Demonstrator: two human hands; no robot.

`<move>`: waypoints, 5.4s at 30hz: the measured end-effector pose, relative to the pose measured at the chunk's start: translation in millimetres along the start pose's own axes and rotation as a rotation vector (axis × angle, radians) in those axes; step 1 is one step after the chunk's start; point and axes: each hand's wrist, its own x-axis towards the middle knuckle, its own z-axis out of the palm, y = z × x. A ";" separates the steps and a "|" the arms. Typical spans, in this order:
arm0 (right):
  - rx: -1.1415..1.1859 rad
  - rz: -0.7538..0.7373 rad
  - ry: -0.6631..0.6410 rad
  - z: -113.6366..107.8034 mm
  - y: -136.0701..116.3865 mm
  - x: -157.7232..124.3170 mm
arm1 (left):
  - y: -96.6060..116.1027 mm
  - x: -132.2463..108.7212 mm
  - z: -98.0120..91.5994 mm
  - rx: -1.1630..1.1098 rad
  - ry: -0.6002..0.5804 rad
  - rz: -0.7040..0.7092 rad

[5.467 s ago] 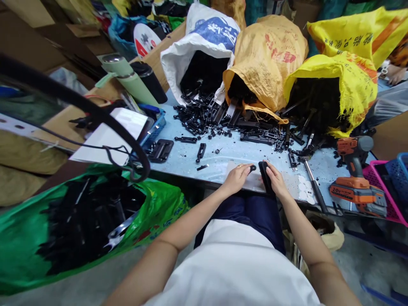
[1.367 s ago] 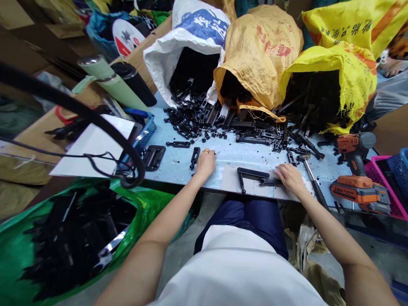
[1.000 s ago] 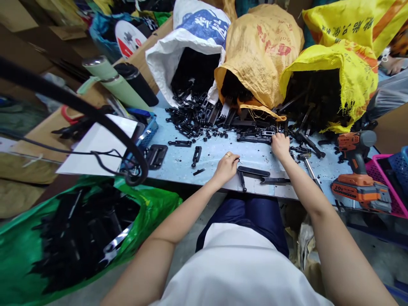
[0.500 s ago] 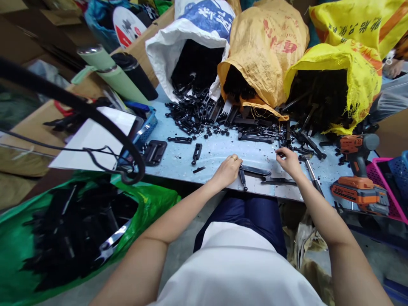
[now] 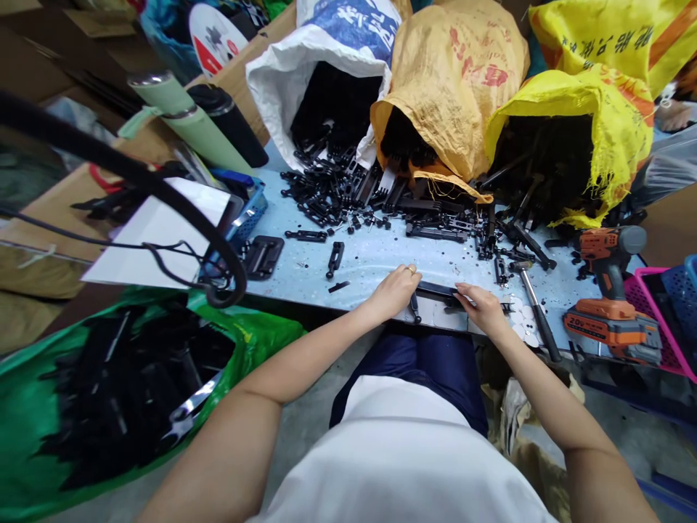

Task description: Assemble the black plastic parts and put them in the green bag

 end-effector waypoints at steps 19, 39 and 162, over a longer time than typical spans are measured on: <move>-0.047 -0.194 -0.263 58.0 -31.0 34.5 | 53.7 -13.0 21.8 -0.182 -0.212 -0.670; -0.262 -0.129 0.111 -2.1 3.4 -23.5 | 39.4 12.9 28.6 -0.060 0.079 0.124; 0.154 0.045 -0.127 26.1 -45.2 34.9 | 48.6 -8.0 26.1 -0.605 0.870 -0.293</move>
